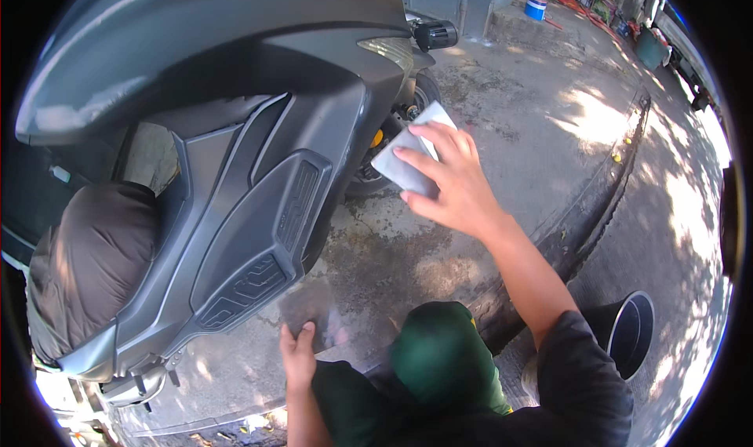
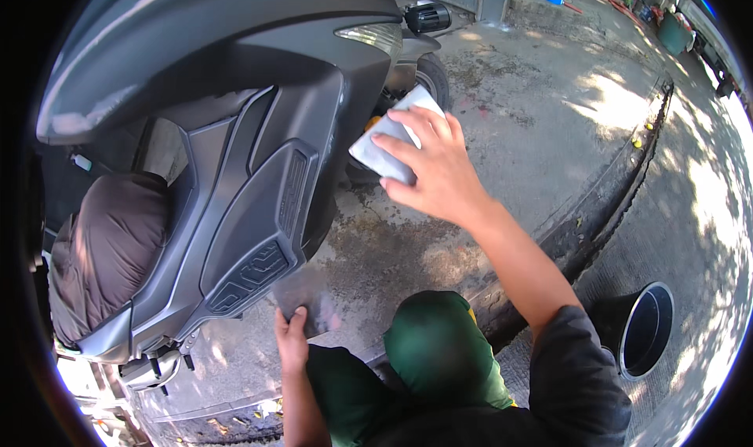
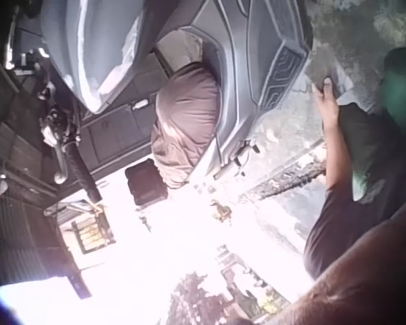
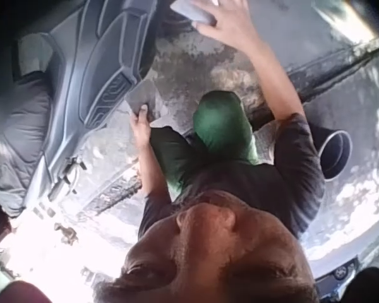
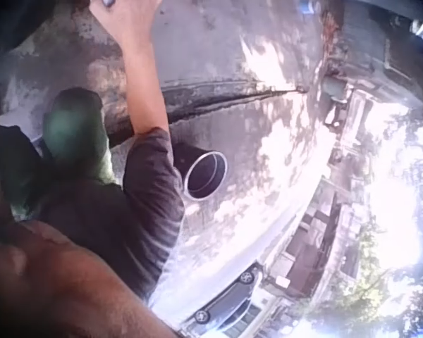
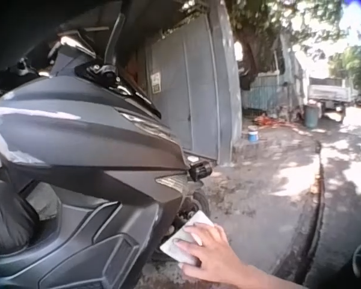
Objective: Manually sanding the surface of a motorcycle fairing with sandpaper.
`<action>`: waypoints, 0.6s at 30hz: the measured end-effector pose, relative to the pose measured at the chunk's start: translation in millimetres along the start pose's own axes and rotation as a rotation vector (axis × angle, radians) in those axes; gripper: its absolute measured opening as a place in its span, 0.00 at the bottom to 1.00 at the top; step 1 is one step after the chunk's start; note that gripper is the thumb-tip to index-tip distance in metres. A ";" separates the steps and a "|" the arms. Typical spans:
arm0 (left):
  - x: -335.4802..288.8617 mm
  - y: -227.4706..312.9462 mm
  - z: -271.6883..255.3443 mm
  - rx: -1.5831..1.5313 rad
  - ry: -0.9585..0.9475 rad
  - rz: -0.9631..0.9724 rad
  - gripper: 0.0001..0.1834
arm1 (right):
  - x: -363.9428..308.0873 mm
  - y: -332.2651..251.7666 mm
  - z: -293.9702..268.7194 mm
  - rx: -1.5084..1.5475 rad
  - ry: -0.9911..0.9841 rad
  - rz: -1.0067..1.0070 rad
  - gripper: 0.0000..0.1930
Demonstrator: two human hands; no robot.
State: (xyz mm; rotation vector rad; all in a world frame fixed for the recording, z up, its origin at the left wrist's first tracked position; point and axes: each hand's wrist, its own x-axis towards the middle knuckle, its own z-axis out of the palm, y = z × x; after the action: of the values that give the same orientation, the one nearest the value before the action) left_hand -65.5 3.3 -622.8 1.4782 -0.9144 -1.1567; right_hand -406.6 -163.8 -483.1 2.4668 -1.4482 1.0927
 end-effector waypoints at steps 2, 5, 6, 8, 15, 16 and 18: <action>0.1 -1.7 -15.7 -0.041 0.058 0.065 0.18 | 11.7 16.8 12.9 -0.146 0.018 -0.115 0.27; -12.6 6.2 -47.0 -0.143 0.172 0.124 0.20 | 31.2 32.1 16.3 -0.179 0.047 -0.175 0.27; -17.7 -5.0 -63.9 -0.237 0.211 0.112 0.21 | 36.1 34.4 15.0 -0.186 0.061 -0.193 0.27; -35.0 -4.7 -76.0 -0.323 0.322 0.093 0.25 | 45.1 32.2 12.7 -0.166 0.061 -0.190 0.27; -51.6 -7.1 -93.4 -0.337 0.396 0.105 0.30 | 55.4 26.7 -11.5 -0.136 0.045 -0.180 0.38; -53.6 -8.3 -96.1 -0.333 0.405 0.112 0.30 | 57.7 14.3 -20.9 -0.244 -0.100 -0.121 0.42; -58.9 -10.9 -99.3 -0.324 0.386 0.131 0.29 | 66.5 2.1 -32.9 -0.419 -0.338 -0.079 0.52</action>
State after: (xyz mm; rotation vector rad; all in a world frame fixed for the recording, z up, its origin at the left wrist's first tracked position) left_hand 15.3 86.3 -617.7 1.2930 -0.5211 -0.8377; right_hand -406.0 -200.5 -418.5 2.4411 -1.4573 0.3172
